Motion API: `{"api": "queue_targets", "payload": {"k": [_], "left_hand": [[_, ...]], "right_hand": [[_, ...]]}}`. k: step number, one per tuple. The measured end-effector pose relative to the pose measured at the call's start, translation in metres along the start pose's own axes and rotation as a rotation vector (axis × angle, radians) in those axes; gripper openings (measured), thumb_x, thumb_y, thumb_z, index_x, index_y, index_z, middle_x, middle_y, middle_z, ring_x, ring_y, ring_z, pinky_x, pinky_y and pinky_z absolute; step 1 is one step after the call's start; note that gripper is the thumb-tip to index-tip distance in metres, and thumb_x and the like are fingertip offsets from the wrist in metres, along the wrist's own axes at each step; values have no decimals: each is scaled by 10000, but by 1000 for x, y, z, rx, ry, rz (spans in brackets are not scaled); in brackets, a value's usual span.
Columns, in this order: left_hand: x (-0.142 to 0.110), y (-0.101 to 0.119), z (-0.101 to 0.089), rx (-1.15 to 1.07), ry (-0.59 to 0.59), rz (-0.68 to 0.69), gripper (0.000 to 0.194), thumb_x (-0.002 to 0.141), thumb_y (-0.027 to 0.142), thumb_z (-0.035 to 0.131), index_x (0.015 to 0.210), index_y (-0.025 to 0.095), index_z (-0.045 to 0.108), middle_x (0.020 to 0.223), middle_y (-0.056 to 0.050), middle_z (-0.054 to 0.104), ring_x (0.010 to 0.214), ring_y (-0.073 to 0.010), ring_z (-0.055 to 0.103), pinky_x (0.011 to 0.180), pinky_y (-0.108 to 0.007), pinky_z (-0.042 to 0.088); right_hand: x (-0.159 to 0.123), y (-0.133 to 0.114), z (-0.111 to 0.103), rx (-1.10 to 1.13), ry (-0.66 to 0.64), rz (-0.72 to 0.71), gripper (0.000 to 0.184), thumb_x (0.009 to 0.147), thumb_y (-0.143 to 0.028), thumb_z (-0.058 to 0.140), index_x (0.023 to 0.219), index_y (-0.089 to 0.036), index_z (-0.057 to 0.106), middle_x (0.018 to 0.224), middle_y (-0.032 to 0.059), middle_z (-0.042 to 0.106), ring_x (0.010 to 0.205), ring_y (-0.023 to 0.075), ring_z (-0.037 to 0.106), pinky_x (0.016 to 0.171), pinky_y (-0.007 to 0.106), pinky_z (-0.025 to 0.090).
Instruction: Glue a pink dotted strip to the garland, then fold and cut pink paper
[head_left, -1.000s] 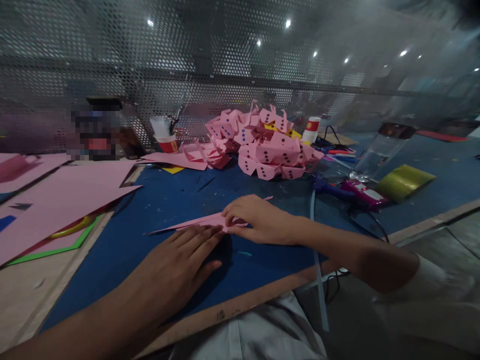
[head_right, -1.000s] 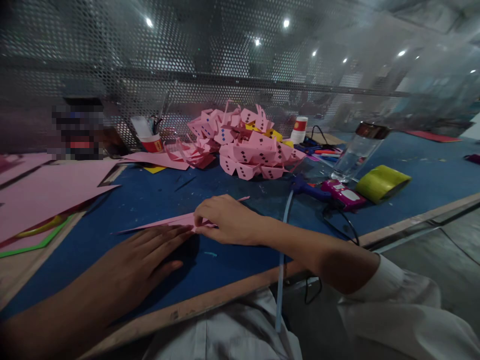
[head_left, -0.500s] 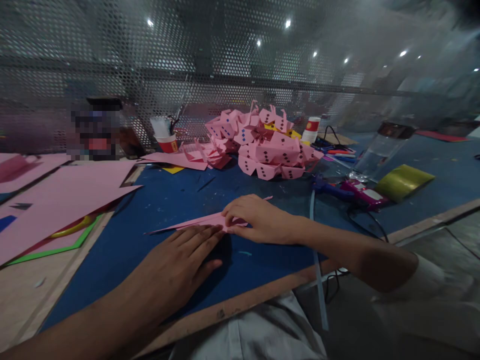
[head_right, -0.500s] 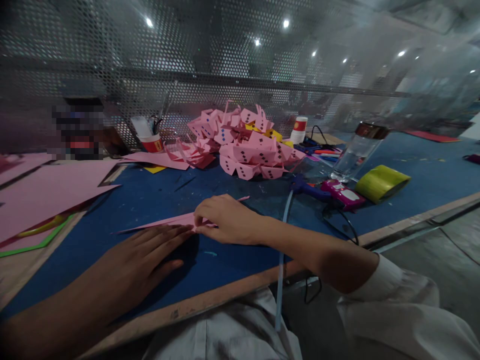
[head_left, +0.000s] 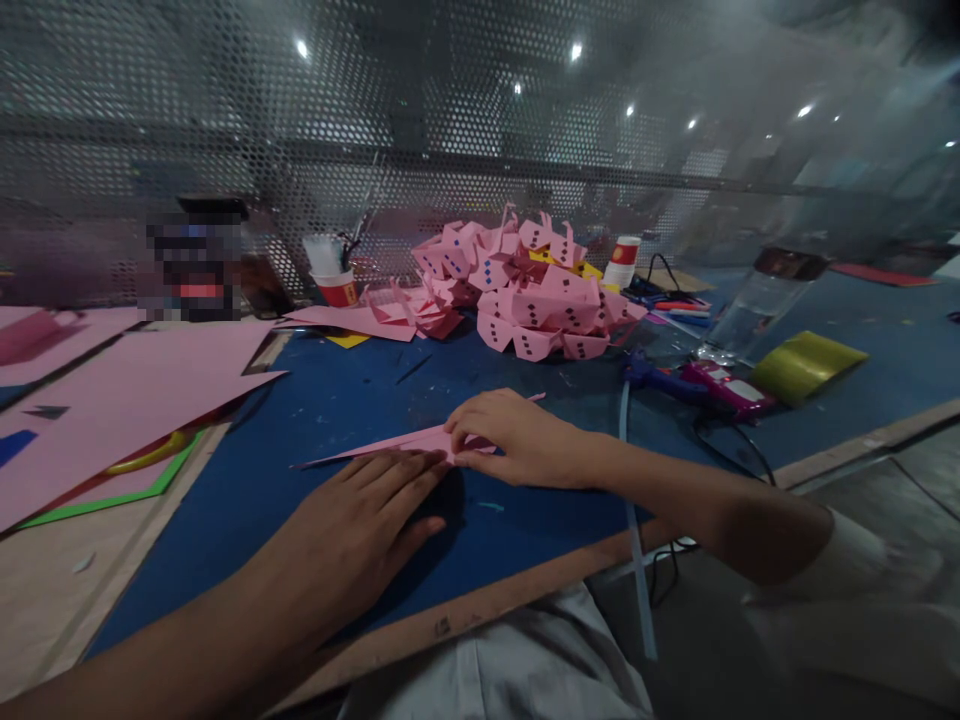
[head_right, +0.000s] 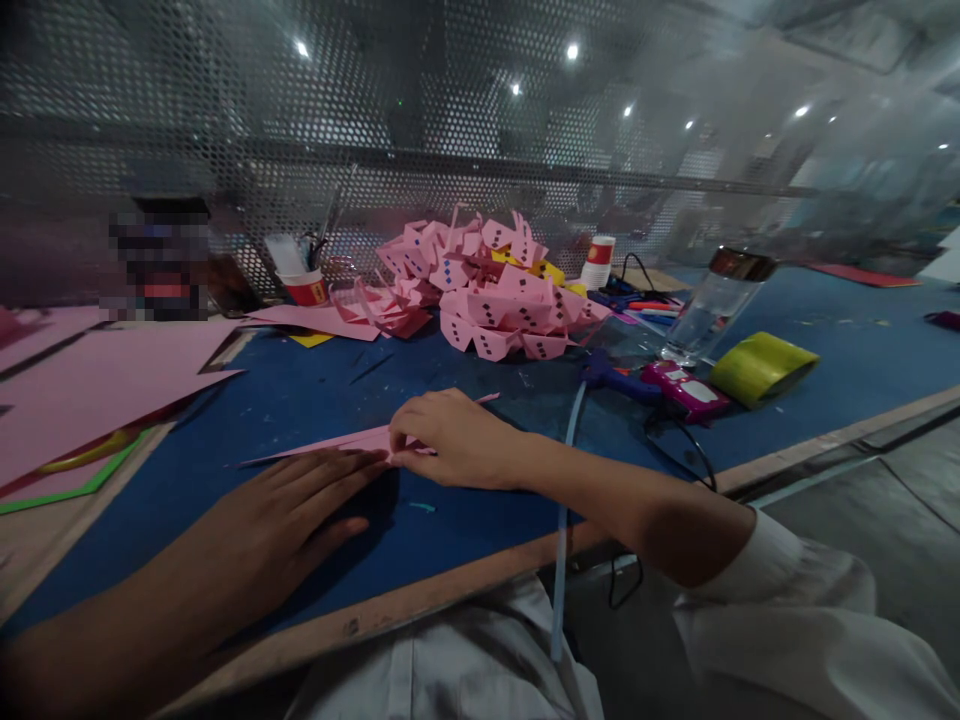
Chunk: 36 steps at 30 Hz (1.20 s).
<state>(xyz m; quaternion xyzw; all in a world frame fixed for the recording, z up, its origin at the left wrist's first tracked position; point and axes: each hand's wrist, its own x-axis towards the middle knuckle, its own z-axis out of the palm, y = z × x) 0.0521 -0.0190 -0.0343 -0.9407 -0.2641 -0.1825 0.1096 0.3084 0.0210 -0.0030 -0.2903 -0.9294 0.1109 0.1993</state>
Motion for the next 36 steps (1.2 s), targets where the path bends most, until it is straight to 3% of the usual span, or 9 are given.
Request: {"api": "queue_targets", "payload": {"k": [12, 28, 36], "left_hand": [[2, -1, -1, -60, -35, -33, 426, 1044, 383, 506, 1394, 163, 609, 1328, -106, 695, 1230, -277, 621, 1057, -458, 491], [8, -1, -4, -140, -81, -58, 342, 1051, 365, 485, 1263, 172, 672, 1260, -107, 691, 1156, -264, 626, 1028, -453, 503], [7, -3, -2, -164, -82, -75, 338, 1047, 374, 497, 1270, 190, 670, 1277, -97, 686, 1170, -258, 619, 1036, -440, 492]], "right_hand": [[3, 0, 9, 56, 60, 131, 74, 917, -240, 677, 975, -194, 685, 1100, 41, 709, 1073, 214, 622, 936, 366, 407], [13, -18, 15, -36, 31, 292, 121, 820, -244, 678, 910, -187, 621, 1078, 54, 629, 1029, 225, 555, 870, 369, 371], [6, -11, 12, 51, 42, 255, 188, 783, -146, 650, 959, -200, 611, 1081, 40, 652, 1046, 222, 582, 933, 381, 388]]}}
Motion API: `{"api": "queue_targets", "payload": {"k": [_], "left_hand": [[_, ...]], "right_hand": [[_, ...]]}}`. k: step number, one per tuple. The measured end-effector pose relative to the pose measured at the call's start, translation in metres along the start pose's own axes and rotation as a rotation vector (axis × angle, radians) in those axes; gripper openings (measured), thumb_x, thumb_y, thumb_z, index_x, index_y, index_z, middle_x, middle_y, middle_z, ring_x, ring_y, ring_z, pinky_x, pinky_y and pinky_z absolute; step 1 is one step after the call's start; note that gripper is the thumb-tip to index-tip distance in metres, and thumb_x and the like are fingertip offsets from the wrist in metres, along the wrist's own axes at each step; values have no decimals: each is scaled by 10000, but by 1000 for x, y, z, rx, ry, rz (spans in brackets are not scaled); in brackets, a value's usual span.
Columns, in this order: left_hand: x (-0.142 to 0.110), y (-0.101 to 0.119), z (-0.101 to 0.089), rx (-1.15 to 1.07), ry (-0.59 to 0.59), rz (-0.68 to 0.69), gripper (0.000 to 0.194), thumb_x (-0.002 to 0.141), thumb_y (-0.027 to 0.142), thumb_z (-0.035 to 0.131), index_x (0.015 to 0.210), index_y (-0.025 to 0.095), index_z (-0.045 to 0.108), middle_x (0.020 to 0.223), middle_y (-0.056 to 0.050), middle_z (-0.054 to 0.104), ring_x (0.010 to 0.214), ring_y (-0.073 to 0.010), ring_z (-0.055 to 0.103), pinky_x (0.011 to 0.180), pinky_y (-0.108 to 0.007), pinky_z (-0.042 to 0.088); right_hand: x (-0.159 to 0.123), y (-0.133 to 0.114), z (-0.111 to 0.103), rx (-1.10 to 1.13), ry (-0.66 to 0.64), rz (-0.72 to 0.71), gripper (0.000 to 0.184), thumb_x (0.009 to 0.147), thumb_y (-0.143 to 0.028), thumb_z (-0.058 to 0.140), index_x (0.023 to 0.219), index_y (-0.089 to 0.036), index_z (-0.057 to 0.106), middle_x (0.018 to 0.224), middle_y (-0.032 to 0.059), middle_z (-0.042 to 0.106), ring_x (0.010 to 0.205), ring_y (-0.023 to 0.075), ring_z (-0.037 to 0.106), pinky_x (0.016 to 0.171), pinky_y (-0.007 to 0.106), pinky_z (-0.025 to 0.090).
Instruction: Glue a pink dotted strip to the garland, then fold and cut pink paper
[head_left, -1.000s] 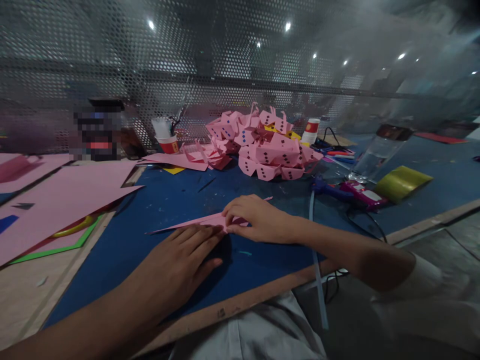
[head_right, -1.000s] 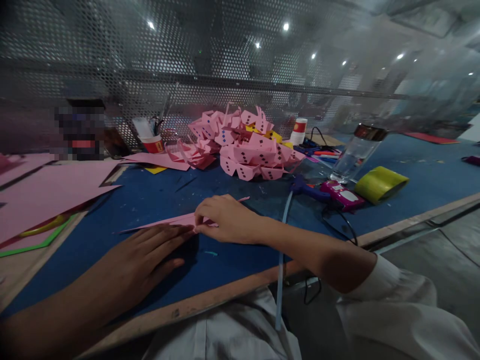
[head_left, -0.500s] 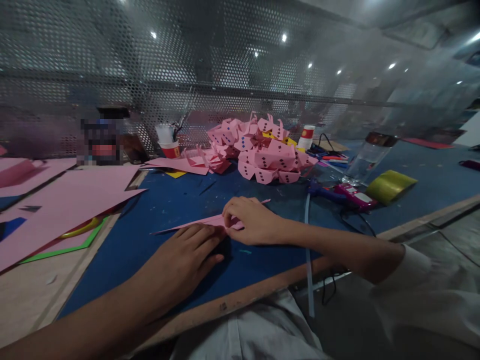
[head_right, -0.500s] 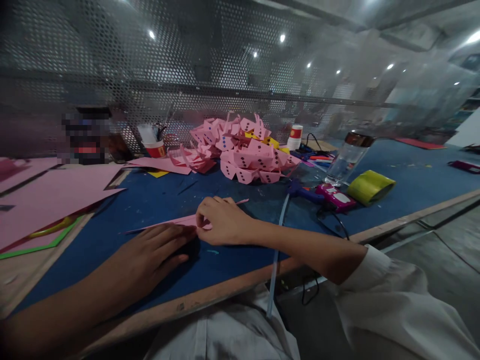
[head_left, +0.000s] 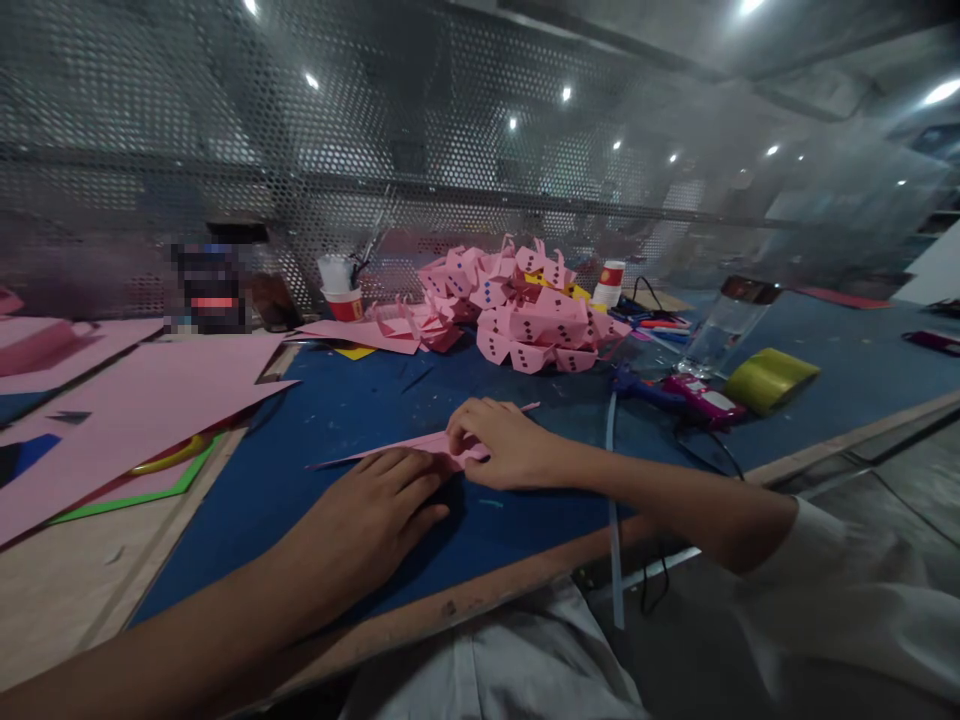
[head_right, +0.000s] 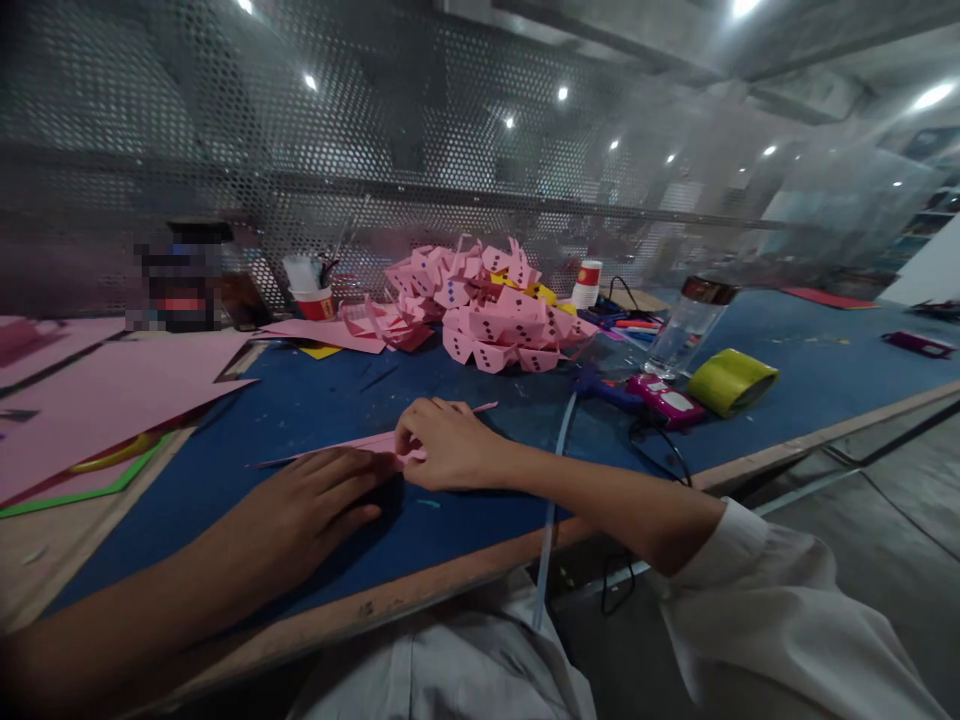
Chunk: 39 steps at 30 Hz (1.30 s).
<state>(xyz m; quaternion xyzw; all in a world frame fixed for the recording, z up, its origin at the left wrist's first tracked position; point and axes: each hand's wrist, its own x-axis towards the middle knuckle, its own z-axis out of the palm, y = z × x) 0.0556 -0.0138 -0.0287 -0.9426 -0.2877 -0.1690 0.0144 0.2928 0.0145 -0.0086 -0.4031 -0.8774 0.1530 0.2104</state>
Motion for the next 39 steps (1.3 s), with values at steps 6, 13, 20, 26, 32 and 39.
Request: {"api": "queue_targets", "payload": {"k": [6, 13, 20, 26, 32, 39], "left_hand": [[0, 0, -1, -30, -17, -37, 355, 1049, 378, 485, 1301, 208, 669, 1275, -86, 700, 1180, -256, 623, 1031, -435, 500], [7, -2, -6, -147, 4, -120, 294, 1043, 311, 473, 1202, 254, 715, 1247, -62, 699, 1112, -227, 636, 965, -385, 521], [29, 0, -9, -272, 3, -265, 231, 985, 307, 521, 884, 220, 710, 1003, -49, 699, 930, -211, 620, 829, -344, 487], [47, 0, -2, -188, -9, -405, 190, 898, 322, 577, 785, 214, 685, 826, -40, 659, 801, -218, 595, 727, -333, 424], [55, -4, 2, -234, -62, -483, 179, 827, 342, 593, 746, 195, 656, 796, -48, 665, 748, -217, 612, 671, -313, 419], [61, -5, -10, -395, -146, -534, 185, 733, 293, 563, 810, 190, 696, 850, -40, 727, 785, -219, 657, 699, -306, 453]], "right_hand": [[-5, 10, -4, 65, -25, -93, 320, 755, -56, 572, 1038, -199, 614, 1121, 39, 683, 1089, 217, 608, 1013, 397, 378], [-6, 18, -5, 36, -19, -159, 378, 732, -25, 553, 1056, -207, 621, 1168, 49, 701, 1138, 233, 611, 1092, 451, 327], [0, 23, -5, 91, -24, -149, 246, 840, -70, 562, 1024, -204, 656, 1135, 35, 734, 1129, 211, 641, 1095, 443, 328], [1, 25, 4, 44, 35, -133, 264, 802, -94, 601, 1039, -191, 664, 1133, 58, 717, 1100, 232, 636, 1011, 399, 395], [0, 27, 6, 35, 48, -143, 272, 787, -125, 618, 1049, -195, 641, 1150, 62, 707, 1096, 244, 630, 1005, 401, 392], [-1, 26, 5, 11, 32, -147, 275, 789, -110, 592, 1049, -195, 628, 1146, 64, 697, 1093, 251, 615, 999, 406, 388]]}}
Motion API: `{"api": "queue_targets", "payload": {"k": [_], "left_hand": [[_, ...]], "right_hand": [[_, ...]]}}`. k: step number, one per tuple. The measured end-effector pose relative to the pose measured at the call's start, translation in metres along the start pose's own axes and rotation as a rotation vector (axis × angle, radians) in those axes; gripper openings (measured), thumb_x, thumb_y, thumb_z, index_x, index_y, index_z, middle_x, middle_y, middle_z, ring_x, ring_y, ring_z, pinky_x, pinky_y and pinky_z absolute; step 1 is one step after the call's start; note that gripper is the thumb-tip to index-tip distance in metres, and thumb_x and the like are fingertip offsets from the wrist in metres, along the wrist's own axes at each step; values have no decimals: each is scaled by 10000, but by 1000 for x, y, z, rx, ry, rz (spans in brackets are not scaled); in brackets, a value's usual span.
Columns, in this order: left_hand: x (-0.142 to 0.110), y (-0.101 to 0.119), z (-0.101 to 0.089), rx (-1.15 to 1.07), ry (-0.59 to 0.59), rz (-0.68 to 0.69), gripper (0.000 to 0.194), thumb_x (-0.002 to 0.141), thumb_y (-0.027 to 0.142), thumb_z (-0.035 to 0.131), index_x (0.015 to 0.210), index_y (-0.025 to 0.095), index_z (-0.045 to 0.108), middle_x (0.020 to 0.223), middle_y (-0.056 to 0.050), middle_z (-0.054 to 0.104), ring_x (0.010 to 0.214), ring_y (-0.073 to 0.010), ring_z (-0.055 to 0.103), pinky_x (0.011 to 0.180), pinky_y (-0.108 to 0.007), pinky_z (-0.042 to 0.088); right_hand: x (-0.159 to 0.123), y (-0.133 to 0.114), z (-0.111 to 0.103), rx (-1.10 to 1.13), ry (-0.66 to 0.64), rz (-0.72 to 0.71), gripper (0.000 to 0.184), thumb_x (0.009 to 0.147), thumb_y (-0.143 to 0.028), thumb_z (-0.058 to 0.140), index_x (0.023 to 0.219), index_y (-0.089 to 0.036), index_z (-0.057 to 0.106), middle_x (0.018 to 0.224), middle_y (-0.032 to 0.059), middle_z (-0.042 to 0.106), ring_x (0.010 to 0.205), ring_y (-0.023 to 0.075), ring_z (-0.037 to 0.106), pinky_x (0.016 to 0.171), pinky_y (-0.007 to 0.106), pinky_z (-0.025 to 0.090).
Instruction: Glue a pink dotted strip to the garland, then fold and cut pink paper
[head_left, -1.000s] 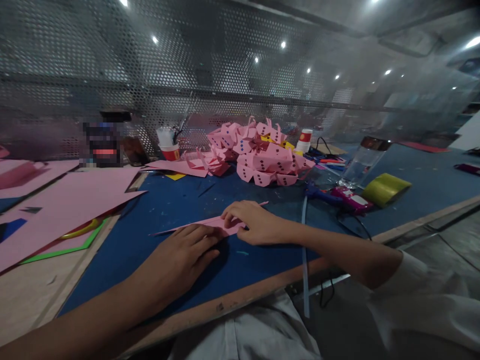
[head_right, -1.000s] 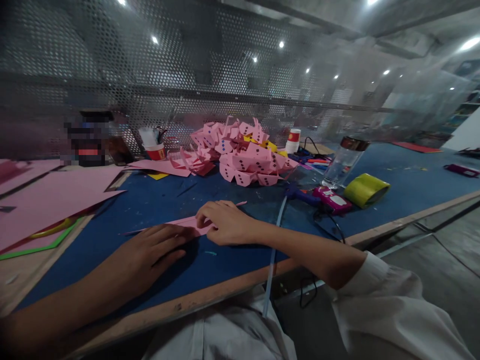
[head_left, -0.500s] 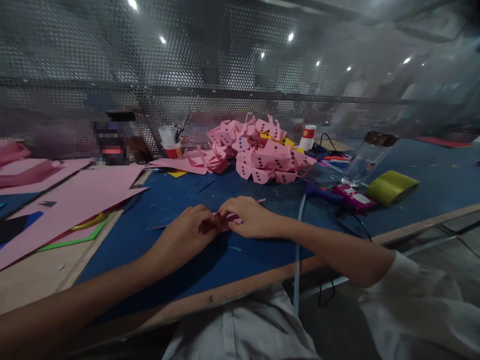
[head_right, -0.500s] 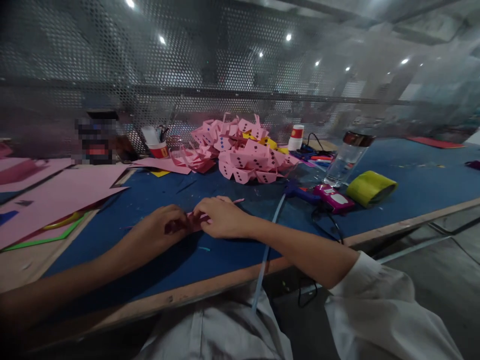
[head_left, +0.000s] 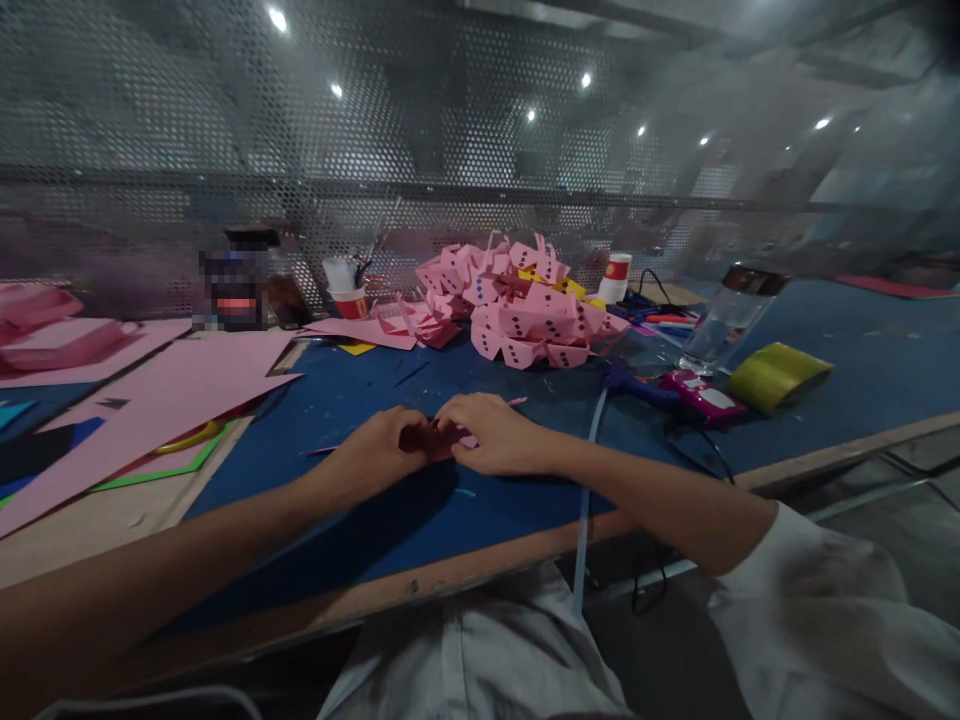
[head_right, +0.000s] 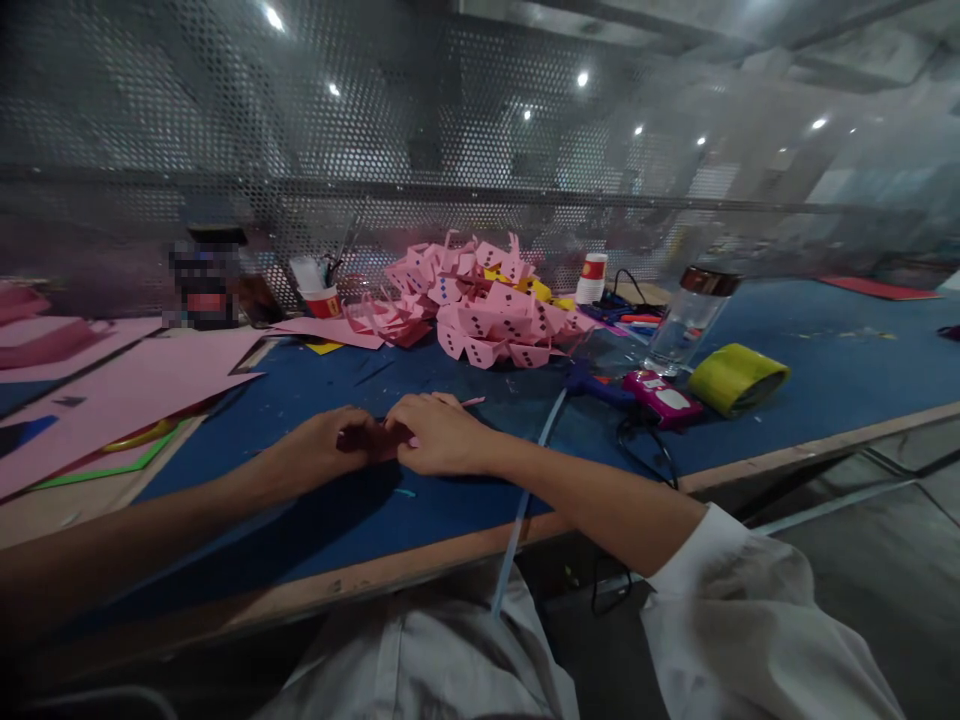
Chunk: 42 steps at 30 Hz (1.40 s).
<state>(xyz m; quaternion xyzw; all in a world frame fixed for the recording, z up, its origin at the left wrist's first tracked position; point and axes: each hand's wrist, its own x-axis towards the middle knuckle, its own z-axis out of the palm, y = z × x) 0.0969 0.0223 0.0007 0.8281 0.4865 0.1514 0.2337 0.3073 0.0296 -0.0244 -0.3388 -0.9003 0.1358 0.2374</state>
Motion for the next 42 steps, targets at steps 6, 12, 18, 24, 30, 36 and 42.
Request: {"api": "queue_targets", "payload": {"k": [6, 12, 18, 24, 30, 36, 42], "left_hand": [[-2, -11, -2, -65, -16, 6, 254, 694, 271, 555, 881, 205, 714, 879, -24, 740, 810, -227, 669, 745, -319, 482], [-10, -20, -1, -162, 2, 57, 263, 712, 245, 558, 927, 219, 708, 975, -19, 748, 907, -229, 689, 842, -320, 505], [-13, -16, 6, -128, 99, 36, 168, 777, 348, 618, 842, 214, 697, 905, -30, 733, 846, -228, 672, 798, -328, 507], [-4, -12, 12, -69, 125, 9, 230, 766, 419, 625, 780, 194, 664, 833, -60, 713, 785, -242, 655, 718, -343, 495], [-3, -15, 7, -212, 34, 8, 163, 724, 311, 628, 837, 204, 675, 805, -15, 724, 748, -208, 663, 721, -311, 510], [-5, -20, 2, -304, -15, 53, 180, 730, 296, 647, 883, 206, 679, 911, -30, 745, 854, -221, 689, 802, -327, 528], [-7, -28, 0, -309, -48, 72, 201, 762, 300, 633, 943, 214, 651, 993, -45, 736, 933, -235, 690, 866, -353, 531]], "right_hand": [[0, -2, -3, 25, -7, 9, 276, 794, -95, 591, 1049, -191, 630, 1147, 63, 695, 1099, 240, 614, 1015, 408, 380], [-2, -2, -4, 52, -22, 13, 248, 797, -101, 613, 1019, -210, 634, 1139, 38, 693, 1101, 231, 614, 1038, 414, 357], [-1, -12, -2, 5, 11, 52, 164, 824, -157, 645, 981, -202, 626, 1077, 39, 677, 1067, 224, 602, 1030, 416, 351], [1, -19, 0, -56, 26, 77, 134, 829, -187, 641, 952, -193, 586, 1048, 45, 644, 1026, 213, 584, 999, 409, 369], [1, -9, -2, 13, -9, 44, 212, 786, -130, 602, 986, -200, 593, 1083, 43, 649, 1051, 224, 581, 986, 411, 391], [0, -2, -5, 88, -46, 28, 295, 756, -84, 604, 1024, -206, 613, 1126, 47, 670, 1085, 232, 597, 1012, 419, 394], [0, -6, -15, 145, -117, 37, 354, 741, -25, 571, 1043, -198, 633, 1157, 62, 674, 1129, 241, 597, 1035, 435, 410]]}}
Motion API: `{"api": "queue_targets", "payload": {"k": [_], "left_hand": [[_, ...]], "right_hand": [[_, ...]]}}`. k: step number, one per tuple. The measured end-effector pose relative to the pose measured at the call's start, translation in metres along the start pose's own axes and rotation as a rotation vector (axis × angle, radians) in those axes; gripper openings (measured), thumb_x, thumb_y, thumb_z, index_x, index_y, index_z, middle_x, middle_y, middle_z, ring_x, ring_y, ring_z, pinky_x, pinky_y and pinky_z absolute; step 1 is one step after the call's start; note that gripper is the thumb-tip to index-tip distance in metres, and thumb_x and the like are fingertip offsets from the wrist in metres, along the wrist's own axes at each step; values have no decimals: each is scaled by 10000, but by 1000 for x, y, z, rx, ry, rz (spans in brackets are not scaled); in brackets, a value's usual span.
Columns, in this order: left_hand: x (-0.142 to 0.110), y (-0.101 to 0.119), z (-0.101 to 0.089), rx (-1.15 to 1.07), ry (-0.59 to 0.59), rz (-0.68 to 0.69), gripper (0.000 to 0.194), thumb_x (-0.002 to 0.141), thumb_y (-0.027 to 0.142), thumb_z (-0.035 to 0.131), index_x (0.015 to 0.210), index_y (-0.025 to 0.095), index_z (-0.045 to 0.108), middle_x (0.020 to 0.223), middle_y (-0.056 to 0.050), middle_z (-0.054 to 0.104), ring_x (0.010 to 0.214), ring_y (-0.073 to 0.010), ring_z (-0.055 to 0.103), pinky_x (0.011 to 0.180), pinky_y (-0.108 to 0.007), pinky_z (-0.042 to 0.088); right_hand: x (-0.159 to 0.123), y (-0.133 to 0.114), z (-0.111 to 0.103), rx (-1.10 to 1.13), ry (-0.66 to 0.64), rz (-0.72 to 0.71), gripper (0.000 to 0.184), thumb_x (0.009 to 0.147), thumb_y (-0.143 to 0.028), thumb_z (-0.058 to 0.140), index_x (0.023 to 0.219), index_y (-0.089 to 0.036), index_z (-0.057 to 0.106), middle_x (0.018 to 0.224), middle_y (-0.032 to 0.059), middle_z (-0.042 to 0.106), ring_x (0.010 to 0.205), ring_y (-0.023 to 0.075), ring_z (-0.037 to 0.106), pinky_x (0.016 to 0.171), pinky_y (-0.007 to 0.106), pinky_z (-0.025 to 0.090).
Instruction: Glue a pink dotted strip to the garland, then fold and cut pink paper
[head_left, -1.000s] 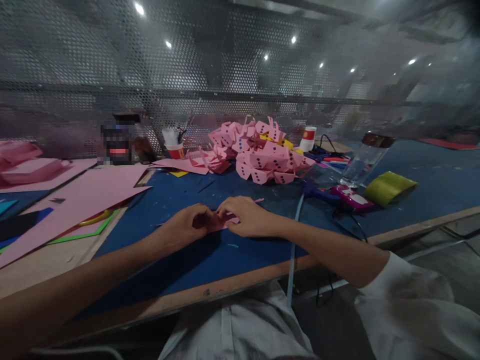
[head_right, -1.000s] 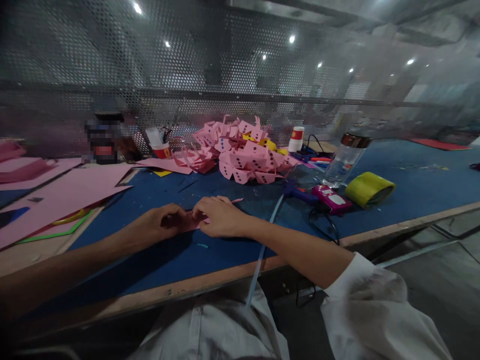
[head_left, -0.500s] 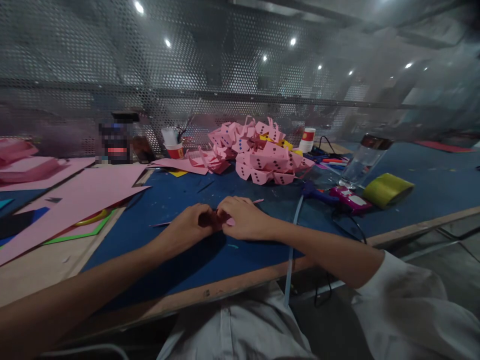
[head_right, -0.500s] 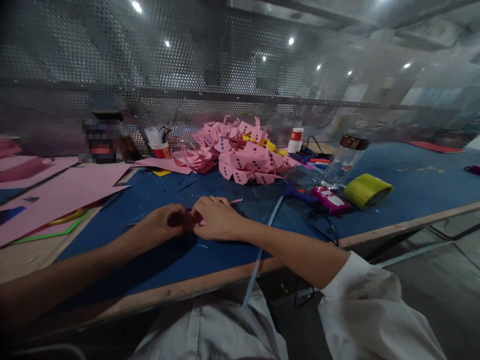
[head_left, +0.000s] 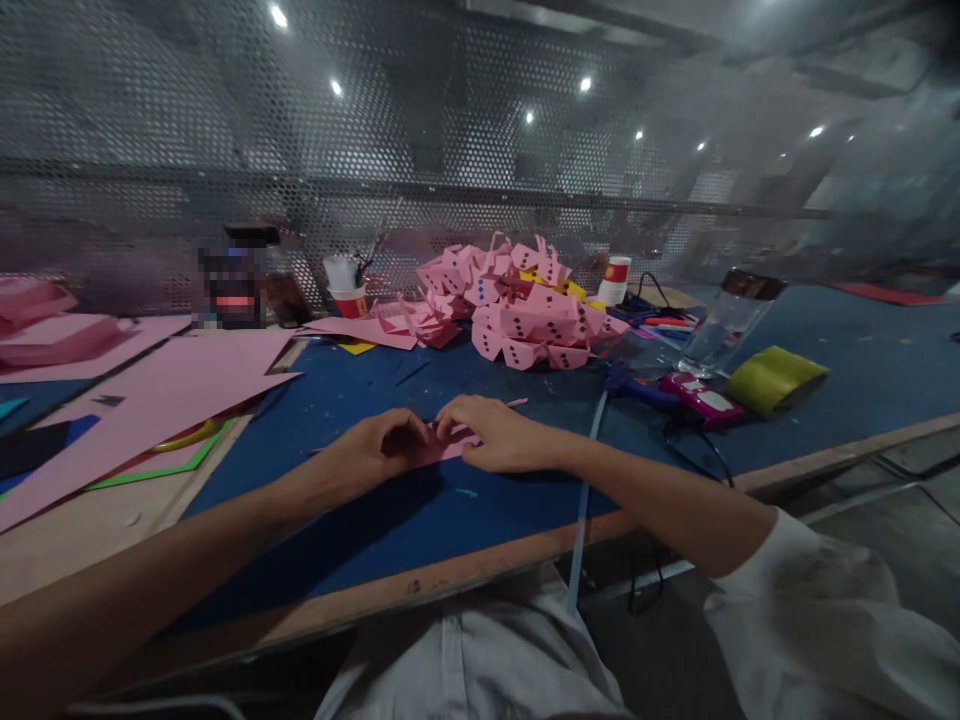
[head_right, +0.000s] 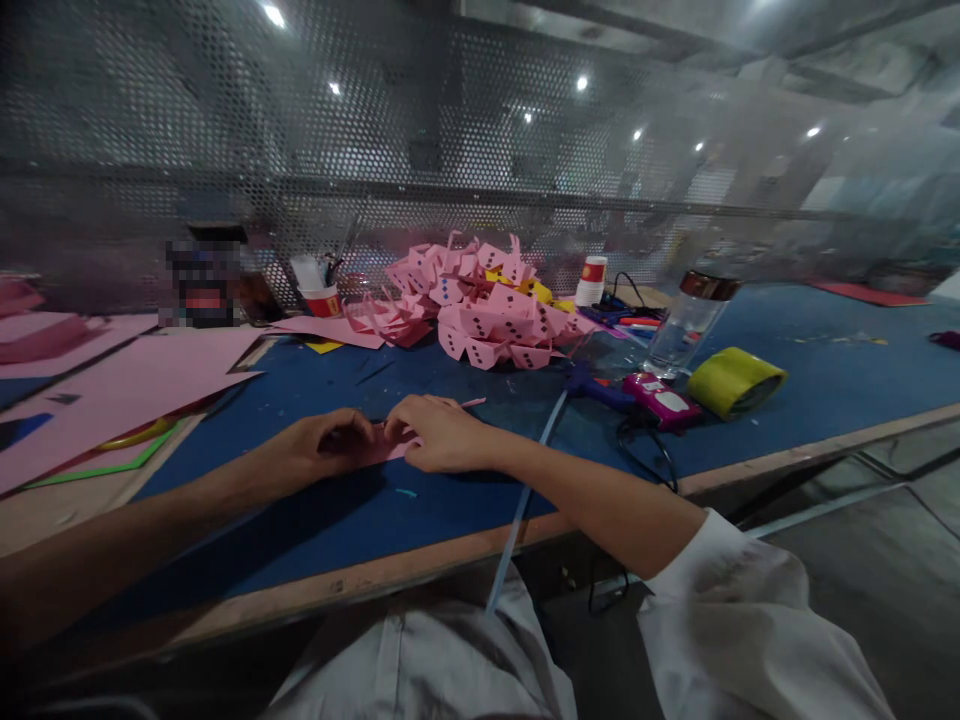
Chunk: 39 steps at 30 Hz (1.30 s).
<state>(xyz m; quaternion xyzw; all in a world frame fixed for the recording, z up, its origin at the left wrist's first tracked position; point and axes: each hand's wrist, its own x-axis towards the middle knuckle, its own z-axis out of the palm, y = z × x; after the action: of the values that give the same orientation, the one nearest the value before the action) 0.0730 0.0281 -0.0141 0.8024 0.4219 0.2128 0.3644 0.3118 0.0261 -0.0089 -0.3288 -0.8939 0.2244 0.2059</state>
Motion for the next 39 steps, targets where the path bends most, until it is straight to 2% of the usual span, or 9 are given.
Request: {"api": "queue_targets", "payload": {"k": [8, 20, 24, 29, 31, 36, 39], "left_hand": [[-9, 2, -8, 64, -32, 48, 264, 736, 202, 539, 993, 220, 596, 1081, -35, 703, 971, -217, 652, 890, -331, 503], [-14, -12, -20, 24, -149, 83, 320, 765, 161, 553, 1077, 225, 579, 1029, -26, 668, 892, -191, 615, 781, -286, 487], [-18, -5, -18, 81, -109, 116, 334, 766, 140, 514, 1075, 226, 606, 1126, -37, 675, 980, -203, 623, 869, -321, 490], [-23, 8, -9, 217, -21, 236, 321, 804, 107, 460, 1006, 219, 683, 1142, -62, 669, 1069, -222, 613, 935, -333, 488], [-25, 8, -7, 266, -20, 270, 318, 845, 123, 471, 1033, 226, 705, 1177, -73, 669, 1112, -233, 603, 962, -332, 489], [-26, 6, -10, 339, -28, 309, 316, 899, 138, 454, 1031, 233, 725, 1215, -71, 665, 1136, -229, 606, 997, -328, 487], [-26, 5, -10, 358, -23, 332, 328, 901, 111, 434, 1020, 231, 716, 1202, -64, 661, 1131, -215, 609, 987, -310, 488]], "right_hand": [[0, 1, -7, 42, -61, -21, 412, 739, 13, 539, 1077, -194, 650, 1171, 53, 667, 1138, 209, 594, 1054, 399, 431], [0, 2, -17, 95, -133, -44, 509, 719, 63, 505, 1127, -203, 652, 1264, 60, 646, 1223, 203, 576, 1109, 414, 416], [1, -2, -12, 80, -89, 10, 411, 789, 27, 523, 1094, -206, 668, 1215, 49, 662, 1188, 191, 590, 1095, 408, 404], [4, -10, 1, -48, 21, 114, 208, 855, -196, 670, 1062, -209, 660, 1153, 59, 657, 1142, 245, 577, 1029, 461, 375], [5, -11, 3, -70, 25, 124, 223, 843, -207, 676, 1064, -214, 652, 1151, 57, 652, 1142, 256, 564, 1008, 456, 367], [3, -11, -3, -37, -31, 105, 343, 794, -91, 616, 1112, -220, 638, 1199, 56, 641, 1176, 258, 542, 1014, 437, 360], [3, -9, -1, -41, -25, 92, 314, 812, -109, 617, 1106, -218, 637, 1219, 57, 632, 1180, 254, 543, 1014, 432, 356]]}}
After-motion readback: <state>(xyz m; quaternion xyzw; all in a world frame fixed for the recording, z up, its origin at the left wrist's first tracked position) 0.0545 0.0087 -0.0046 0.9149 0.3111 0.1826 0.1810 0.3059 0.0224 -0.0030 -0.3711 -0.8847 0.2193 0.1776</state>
